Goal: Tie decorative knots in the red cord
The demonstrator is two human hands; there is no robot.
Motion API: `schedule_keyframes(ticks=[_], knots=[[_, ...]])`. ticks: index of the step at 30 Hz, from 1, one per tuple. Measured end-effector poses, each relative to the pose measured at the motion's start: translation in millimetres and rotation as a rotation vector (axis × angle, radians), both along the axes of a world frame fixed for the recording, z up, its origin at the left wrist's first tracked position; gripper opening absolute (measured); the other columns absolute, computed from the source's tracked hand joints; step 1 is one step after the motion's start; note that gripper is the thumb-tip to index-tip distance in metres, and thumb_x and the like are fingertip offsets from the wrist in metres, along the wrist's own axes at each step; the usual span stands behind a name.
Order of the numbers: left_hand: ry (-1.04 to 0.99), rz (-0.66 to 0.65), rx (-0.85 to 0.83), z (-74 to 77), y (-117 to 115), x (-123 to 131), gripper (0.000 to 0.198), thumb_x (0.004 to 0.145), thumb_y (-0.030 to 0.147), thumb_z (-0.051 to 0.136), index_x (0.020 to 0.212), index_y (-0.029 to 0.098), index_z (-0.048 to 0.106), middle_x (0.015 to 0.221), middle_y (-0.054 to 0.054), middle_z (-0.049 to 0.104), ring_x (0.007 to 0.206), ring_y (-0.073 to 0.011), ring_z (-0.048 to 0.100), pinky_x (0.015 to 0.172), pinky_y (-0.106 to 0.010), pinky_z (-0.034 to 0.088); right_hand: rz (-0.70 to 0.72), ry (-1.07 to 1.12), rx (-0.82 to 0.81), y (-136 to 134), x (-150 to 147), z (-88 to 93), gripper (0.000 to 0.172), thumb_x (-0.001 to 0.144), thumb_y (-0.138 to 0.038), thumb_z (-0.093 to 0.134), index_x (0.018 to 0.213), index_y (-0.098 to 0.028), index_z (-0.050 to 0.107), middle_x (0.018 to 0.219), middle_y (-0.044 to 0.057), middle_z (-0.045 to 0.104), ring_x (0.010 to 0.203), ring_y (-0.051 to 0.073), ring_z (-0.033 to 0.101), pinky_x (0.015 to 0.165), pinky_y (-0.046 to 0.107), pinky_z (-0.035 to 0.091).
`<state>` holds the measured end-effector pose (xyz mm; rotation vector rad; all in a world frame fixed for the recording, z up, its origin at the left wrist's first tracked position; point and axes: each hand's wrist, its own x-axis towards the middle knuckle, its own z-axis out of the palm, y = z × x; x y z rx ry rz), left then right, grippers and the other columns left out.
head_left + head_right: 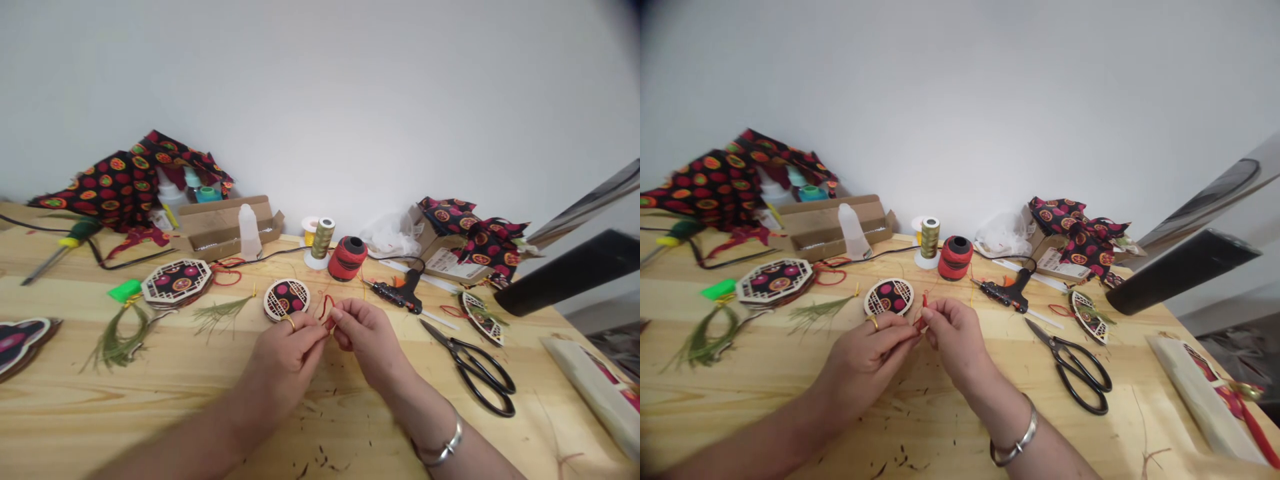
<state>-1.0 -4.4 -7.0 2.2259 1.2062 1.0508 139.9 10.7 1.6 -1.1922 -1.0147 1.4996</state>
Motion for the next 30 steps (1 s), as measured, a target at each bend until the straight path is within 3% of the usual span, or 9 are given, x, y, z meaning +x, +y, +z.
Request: schedule_keyframes(ticks=[14, 21, 26, 30], knots=[[0.239, -0.014, 0.179, -6.4, -2, 0, 0.027, 0.086, 0.015, 0.041, 0.085, 0.015, 0.068, 0.076, -0.008, 0.066, 0.067, -0.0159, 0.060, 0.062, -0.026, 0.047, 0.006, 0.220, -0.128, -2, -3, -0.5, 0.029, 0.060, -0.035, 0.072, 0.061, -0.012, 0.055, 0.054, -0.002, 0.054, 0.038, 0.001, 0.029, 0.039, 0.019, 0.012], [0.203, -0.058, 0.173, -7.9, -1, 0, 0.026, 0.085, 0.012, 0.041, 0.089, 0.014, 0.066, 0.081, -0.009, 0.066, 0.072, -0.0170, 0.060, 0.067, -0.028, 0.048, 0.013, 0.219, -0.142, -3, -4, 2.2, 0.030, 0.059, -0.036, 0.073, 0.061, -0.012, 0.054, 0.052, -0.004, 0.050, 0.038, 0.001, 0.028, 0.039, 0.019, 0.013], [0.108, -0.051, 0.108, -0.3, -4, -1, 0.022, 0.080, 0.010, 0.043, 0.087, 0.015, 0.064, 0.088, -0.010, 0.064, 0.080, -0.0184, 0.059, 0.073, -0.030, 0.048, 0.040, 0.216, -0.146, -4, -2, 3.3, 0.032, 0.059, -0.036, 0.073, 0.061, -0.013, 0.051, 0.051, -0.005, 0.047, 0.039, 0.002, 0.029, 0.040, 0.019, 0.015], [-0.038, 0.066, 0.024, 9.3, -5, -3, 0.013, 0.078, 0.014, 0.047, 0.079, 0.016, 0.060, 0.104, -0.013, 0.060, 0.097, -0.0222, 0.056, 0.082, -0.032, 0.043, 0.047, 0.189, -0.128, -3, -2, 1.1, 0.030, 0.061, -0.035, 0.072, 0.064, -0.014, 0.051, 0.049, -0.006, 0.045, 0.039, 0.002, 0.029, 0.040, 0.019, 0.015]])
